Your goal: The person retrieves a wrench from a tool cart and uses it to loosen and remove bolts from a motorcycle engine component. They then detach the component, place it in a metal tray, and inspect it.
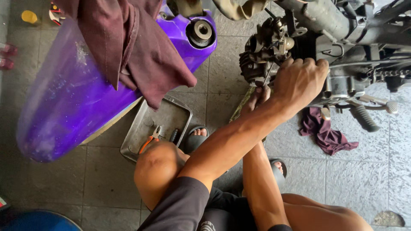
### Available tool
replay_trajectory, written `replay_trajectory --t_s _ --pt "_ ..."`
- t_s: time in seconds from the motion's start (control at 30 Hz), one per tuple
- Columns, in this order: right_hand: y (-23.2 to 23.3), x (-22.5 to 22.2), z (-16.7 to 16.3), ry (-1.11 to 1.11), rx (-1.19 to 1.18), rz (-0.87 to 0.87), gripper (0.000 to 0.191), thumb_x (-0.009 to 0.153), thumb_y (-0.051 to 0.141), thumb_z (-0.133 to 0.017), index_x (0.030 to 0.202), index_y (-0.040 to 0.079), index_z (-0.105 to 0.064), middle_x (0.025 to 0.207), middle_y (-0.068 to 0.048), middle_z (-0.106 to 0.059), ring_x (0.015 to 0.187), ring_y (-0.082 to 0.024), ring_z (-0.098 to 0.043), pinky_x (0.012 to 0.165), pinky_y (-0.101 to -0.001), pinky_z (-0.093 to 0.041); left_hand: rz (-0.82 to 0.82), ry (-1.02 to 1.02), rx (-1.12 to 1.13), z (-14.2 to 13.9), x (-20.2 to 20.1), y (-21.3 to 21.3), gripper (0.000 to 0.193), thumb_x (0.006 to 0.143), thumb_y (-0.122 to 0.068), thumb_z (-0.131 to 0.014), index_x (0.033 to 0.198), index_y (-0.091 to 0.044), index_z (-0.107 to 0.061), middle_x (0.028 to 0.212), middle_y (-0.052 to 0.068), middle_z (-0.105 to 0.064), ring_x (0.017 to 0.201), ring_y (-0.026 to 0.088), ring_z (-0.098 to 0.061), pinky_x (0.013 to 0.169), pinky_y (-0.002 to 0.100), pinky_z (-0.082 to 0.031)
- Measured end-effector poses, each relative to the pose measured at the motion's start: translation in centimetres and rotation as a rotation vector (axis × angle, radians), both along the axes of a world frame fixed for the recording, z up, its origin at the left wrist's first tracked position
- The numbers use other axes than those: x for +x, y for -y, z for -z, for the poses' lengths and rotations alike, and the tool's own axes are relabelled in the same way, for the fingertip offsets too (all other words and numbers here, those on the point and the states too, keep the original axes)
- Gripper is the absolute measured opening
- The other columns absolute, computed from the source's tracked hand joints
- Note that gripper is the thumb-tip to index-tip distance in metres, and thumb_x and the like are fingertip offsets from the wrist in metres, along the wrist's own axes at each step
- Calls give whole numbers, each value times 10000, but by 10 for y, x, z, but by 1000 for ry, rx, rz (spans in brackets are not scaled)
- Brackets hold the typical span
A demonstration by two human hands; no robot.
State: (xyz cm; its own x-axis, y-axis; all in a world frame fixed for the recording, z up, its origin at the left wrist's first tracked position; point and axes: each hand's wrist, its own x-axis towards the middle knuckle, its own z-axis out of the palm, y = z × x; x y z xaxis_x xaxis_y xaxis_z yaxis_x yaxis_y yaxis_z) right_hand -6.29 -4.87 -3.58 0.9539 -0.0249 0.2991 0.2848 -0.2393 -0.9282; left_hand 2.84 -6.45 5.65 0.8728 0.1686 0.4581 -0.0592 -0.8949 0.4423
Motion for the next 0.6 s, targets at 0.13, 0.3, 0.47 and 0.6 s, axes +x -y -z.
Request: replay_trajectory --t_s 0.13,0.3,0.47,0.6 --pt "-9 3 -12 -25 8 -3 255 1104 156 -439 1250 75 -631 1059 -83 -696 929 -177 -586 876 -337 -467 -66 23 26 -14 -1 -2 109 924 -145 -598 836 -95 -638 650 75 -637 569 189 -636 553 394 -487" --pt "-9 4 -16 -64 2 5 254 1098 168 -465 1273 71 -621 1011 -83 -704 885 -171 -588 829 -345 -483 -91 68 -71 -21 5 -2 130 929 -151 -601 827 -80 -639 677 124 -677 581 234 -689 487 385 -518" --pt "27 -3 -14 -60 -163 -46 239 1105 169 -482 1262 59 -625 1016 -99 -693 897 -188 -588 834 -358 -480 -51 40 -144 -16 14 -2 142 925 -154 -597 815 -71 -632 619 104 -672 530 228 -700 401 383 -504" --pt "49 8 -9 -115 -215 -130 235 1103 171 -487 1250 55 -628 1006 -104 -693 885 -193 -589 823 -360 -480 33 -86 -217 -13 18 1 239 992 -126 -554 767 -85 -625 591 68 -671 516 183 -681 411 375 -493"
